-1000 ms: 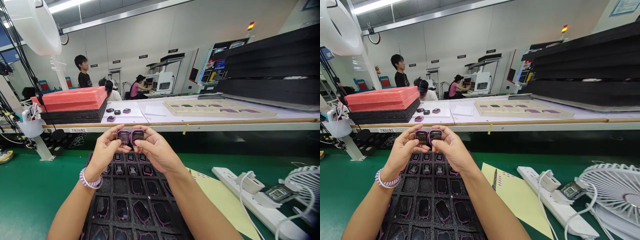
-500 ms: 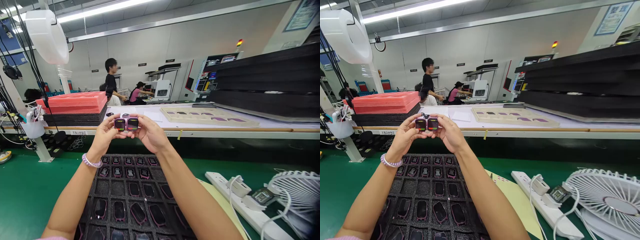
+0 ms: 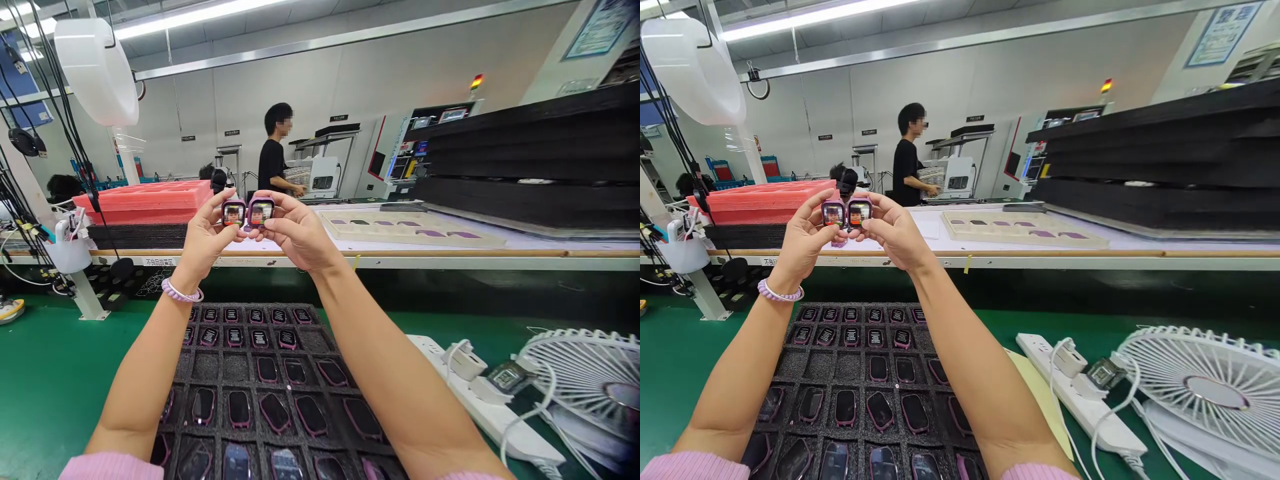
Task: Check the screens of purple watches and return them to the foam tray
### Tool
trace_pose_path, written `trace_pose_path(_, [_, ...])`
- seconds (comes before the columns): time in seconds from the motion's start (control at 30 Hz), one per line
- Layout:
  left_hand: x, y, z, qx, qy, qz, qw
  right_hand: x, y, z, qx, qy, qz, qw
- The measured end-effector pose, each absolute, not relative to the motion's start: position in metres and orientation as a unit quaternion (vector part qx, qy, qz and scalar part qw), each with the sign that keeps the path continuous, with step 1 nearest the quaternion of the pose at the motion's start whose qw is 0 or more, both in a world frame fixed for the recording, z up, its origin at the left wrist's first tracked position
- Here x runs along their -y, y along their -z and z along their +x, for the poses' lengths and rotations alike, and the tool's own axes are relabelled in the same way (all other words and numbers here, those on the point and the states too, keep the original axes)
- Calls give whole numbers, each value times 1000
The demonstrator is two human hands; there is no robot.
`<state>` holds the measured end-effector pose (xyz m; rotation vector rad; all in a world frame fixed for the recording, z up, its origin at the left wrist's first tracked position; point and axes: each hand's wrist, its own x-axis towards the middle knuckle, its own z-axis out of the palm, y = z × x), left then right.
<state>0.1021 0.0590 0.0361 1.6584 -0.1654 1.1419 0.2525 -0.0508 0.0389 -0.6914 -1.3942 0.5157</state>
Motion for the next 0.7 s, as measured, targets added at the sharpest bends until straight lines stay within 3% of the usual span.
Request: trace_pose_path(0.7, [-55, -34, 97, 49, -496, 695, 518, 53, -36, 245, 621, -224, -328, 676])
